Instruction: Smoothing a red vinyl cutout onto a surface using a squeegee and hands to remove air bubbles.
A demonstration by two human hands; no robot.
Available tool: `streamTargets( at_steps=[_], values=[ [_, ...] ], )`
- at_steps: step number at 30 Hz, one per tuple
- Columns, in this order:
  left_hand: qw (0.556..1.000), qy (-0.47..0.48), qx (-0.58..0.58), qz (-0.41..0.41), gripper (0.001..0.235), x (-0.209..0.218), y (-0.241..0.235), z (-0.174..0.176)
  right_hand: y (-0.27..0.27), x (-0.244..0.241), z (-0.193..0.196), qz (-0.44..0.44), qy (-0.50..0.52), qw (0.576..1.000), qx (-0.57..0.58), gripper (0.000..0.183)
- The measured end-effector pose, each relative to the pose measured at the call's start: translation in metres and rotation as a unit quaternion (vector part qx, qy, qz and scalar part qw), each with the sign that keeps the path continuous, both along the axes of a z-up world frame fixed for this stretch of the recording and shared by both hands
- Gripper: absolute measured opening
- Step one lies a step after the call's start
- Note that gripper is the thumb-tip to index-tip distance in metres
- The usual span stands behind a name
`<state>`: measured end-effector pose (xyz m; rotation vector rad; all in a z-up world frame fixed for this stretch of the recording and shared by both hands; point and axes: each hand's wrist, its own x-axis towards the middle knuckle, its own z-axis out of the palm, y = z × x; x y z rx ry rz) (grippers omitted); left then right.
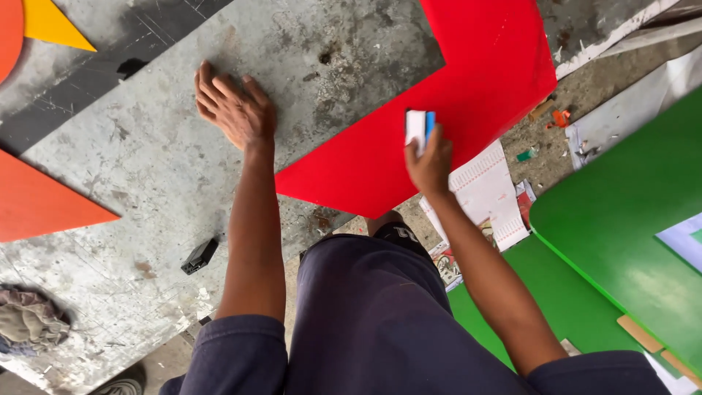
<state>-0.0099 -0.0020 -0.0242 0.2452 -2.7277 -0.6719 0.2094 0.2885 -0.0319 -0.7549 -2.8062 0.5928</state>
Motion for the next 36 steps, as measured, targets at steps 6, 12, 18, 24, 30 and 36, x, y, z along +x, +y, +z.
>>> streamTargets(
  at_steps=[6, 12, 18, 24, 30, 36],
  values=[
    [1.000, -0.011, 0.001, 0.003, 0.030, 0.001, -0.007, -0.005, -0.101, -0.011, 0.010, 0.179, 0.069, 0.981, 0.018, 0.034],
    [0.999, -0.018, 0.033, -0.003, 0.030, 0.003, -0.006, -0.011, -0.180, -0.011, 0.012, 0.280, 0.087, 0.956, -0.006, 0.025],
    [0.999, 0.022, 0.024, -0.025, 0.038, 0.004, -0.008, -0.014, -0.221, -0.017, 0.021, 0.329, 0.026, 0.943, -0.037, 0.013],
    [1.000, -0.013, 0.027, -0.008, 0.026, 0.002, -0.006, -0.012, -0.033, 0.013, -0.005, 0.067, -0.037, 0.981, -0.178, 0.062],
    [0.999, -0.030, 0.029, -0.016, 0.027, 0.002, -0.005, -0.011, 0.053, 0.011, 0.025, -0.203, -0.003, 0.972, -0.120, 0.040],
    [1.000, -0.016, -0.025, -0.008, 0.034, 0.001, -0.004, -0.008, -0.033, -0.004, -0.015, 0.033, -0.031, 0.995, 0.091, 0.068]
  ],
)
